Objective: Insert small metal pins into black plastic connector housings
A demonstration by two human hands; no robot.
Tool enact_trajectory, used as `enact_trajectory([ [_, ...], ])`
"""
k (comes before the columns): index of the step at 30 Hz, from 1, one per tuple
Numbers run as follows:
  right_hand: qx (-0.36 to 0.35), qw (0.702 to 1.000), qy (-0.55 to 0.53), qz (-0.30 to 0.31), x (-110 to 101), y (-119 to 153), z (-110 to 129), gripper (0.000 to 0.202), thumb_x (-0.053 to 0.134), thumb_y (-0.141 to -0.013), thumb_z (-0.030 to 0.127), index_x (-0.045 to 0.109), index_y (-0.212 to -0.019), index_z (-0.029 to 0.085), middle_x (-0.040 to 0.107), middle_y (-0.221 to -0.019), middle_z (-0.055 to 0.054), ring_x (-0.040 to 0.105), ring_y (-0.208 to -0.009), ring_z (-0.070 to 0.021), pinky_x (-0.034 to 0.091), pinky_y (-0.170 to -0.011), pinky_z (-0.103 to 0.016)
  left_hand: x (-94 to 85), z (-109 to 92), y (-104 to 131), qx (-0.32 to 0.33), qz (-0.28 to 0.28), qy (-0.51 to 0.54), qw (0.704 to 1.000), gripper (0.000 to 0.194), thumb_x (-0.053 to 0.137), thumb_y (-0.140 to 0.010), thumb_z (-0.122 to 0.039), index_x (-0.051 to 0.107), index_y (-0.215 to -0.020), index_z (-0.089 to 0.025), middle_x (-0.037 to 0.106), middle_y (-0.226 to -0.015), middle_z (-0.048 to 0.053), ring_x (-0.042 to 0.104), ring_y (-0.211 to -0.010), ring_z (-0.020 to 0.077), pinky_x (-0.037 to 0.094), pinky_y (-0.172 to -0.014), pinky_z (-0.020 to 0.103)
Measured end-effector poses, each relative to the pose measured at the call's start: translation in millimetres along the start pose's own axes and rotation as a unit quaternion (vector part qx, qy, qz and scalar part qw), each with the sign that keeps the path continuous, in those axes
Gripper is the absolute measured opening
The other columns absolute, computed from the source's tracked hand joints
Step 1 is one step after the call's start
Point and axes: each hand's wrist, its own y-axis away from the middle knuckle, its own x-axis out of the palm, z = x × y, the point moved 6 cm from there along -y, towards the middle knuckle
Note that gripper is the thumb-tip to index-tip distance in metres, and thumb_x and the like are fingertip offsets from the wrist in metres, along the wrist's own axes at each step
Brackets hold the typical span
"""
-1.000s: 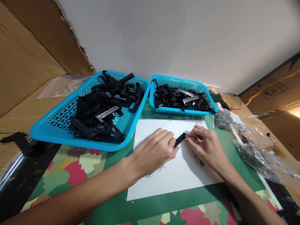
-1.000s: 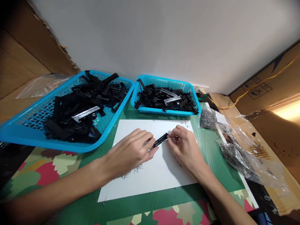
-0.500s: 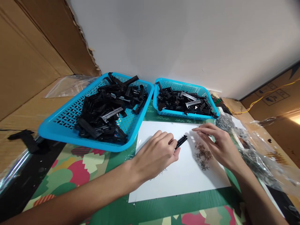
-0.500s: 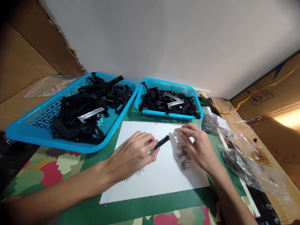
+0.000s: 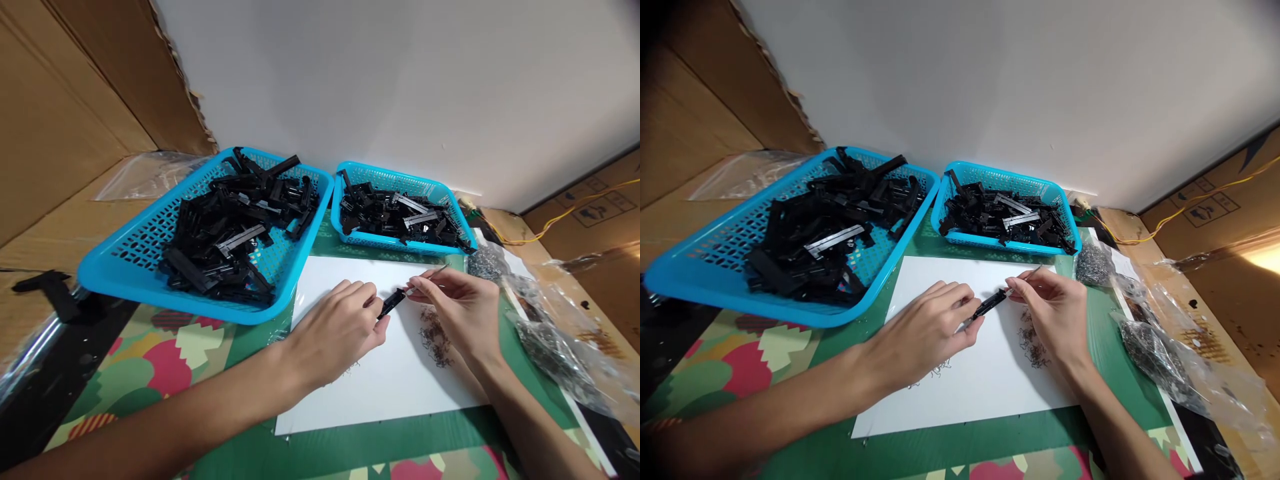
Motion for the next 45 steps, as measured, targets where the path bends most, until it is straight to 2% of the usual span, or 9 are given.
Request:
enact_trajectory([
  [8,-0.066,0.993,0.09,-0.041,-0.1,8.6,7.4,0.02,0.084,-0.087,0.039,0.083,-0.08,0.021,0.082,-0.075,-0.005,0.078,-0.063,-0.0235,0.063,-0.057,-0.03,-0.9,1.9,-0.1,-0.028,-0.003,0.04,0.999,0.016,0.059,-0.104,-0.021,0.071,-0.097,-0.014,0.067,-0.097,0.007,0.064,-0.089,0.0232,0.05,-0.082,0.039],
  [12,-0.097,0.985,0.137,-0.043,1.2,10.9,8.7,0.02,0.082,-0.089,0.039,0.084,-0.082,0.021,0.083,-0.077,-0.005,0.079,-0.065,-0.0242,0.061,-0.057,-0.029,-0.8,0.7,0.0,-0.028,-0.002,0.039,0.999,0.016,0.058,-0.104,-0.021,0.071,-0.096,-0.014,0.067,-0.097,0.007,0.064,-0.089,0.0233,0.051,-0.083,0.04],
  [18,-0.083,0.986,0.138,-0.04,3.0,10.2,9.2,0.024,0.08,-0.09,0.04,0.084,-0.08,0.019,0.081,-0.074,-0.005,0.075,-0.06,-0.022,0.06,-0.056,-0.029,-0.1,0.6,-1.7,-0.029,0.017,0.042,0.999,0.018,0.056,-0.105,-0.021,0.07,-0.095,-0.014,0.067,-0.097,0.007,0.065,-0.089,0.0241,0.051,-0.083,0.04],
  [24,-0.081,0.987,0.136,-0.024,5.6,9.1,11.3,0.028,0.078,-0.091,0.041,0.082,-0.075,0.018,0.078,-0.071,-0.004,0.072,-0.056,-0.0196,0.058,-0.055,-0.028,-2.2,-1.1,-0.5,0.005,-0.015,0.024,1.0,0.023,0.053,-0.108,-0.021,0.069,-0.093,-0.013,0.065,-0.092,0.006,0.064,-0.087,0.0215,0.05,-0.08,0.037],
  [27,-0.094,0.984,0.152,-0.016,7.3,8.7,12.7,0.031,0.075,-0.093,0.043,0.081,-0.076,0.018,0.074,-0.065,-0.003,0.069,-0.055,-0.0184,0.056,-0.054,-0.027,1.6,-2.4,-0.4,0.029,0.003,-0.001,1.0,0.026,0.049,-0.109,-0.019,0.069,-0.093,-0.014,0.066,-0.09,0.006,0.066,-0.092,0.023,0.05,-0.082,0.038],
  [35,-0.117,0.975,0.189,-0.006,14.3,6.8,18.7,0.039,0.066,-0.098,0.041,0.072,-0.067,0.018,0.064,-0.057,0.0,0.054,-0.052,-0.0137,0.044,-0.052,-0.025,-2.4,1.5,-0.4,-0.015,-0.016,0.039,0.999,0.018,0.059,-0.105,-0.02,0.071,-0.094,-0.014,0.066,-0.096,0.005,0.065,-0.085,0.0186,0.052,-0.081,0.033],
  [39,-0.121,0.974,0.189,0.013,16.3,5.3,19.3,0.042,0.065,-0.099,0.038,0.065,-0.062,0.017,0.056,-0.055,0.002,0.045,-0.051,-0.0111,0.038,-0.052,-0.025,-1.8,-0.6,-0.2,0.006,-0.009,0.015,1.0,0.022,0.054,-0.107,-0.02,0.071,-0.094,-0.015,0.066,-0.095,0.005,0.066,-0.089,0.0208,0.052,-0.082,0.035],
  [42,-0.121,0.976,0.18,0.023,15.7,4.8,17.5,0.041,0.065,-0.099,0.036,0.065,-0.064,0.017,0.056,-0.056,0.002,0.043,-0.052,-0.0108,0.036,-0.053,-0.025,0.3,-1.0,0.1,0.016,0.002,-0.004,1.0,0.023,0.052,-0.108,-0.02,0.07,-0.095,-0.014,0.066,-0.094,0.007,0.067,-0.095,0.0239,0.052,-0.084,0.038],
  [45,-0.123,0.979,0.164,0.018,14.9,5.5,15.1,0.038,0.066,-0.099,0.034,0.066,-0.066,0.017,0.055,-0.056,0.002,0.041,-0.052,-0.0101,0.035,-0.053,-0.024,0.4,0.8,0.4,0.004,-0.001,0.015,1.0,0.021,0.055,-0.107,-0.021,0.07,-0.095,-0.014,0.065,-0.094,0.006,0.065,-0.09,0.0218,0.051,-0.083,0.037],
])
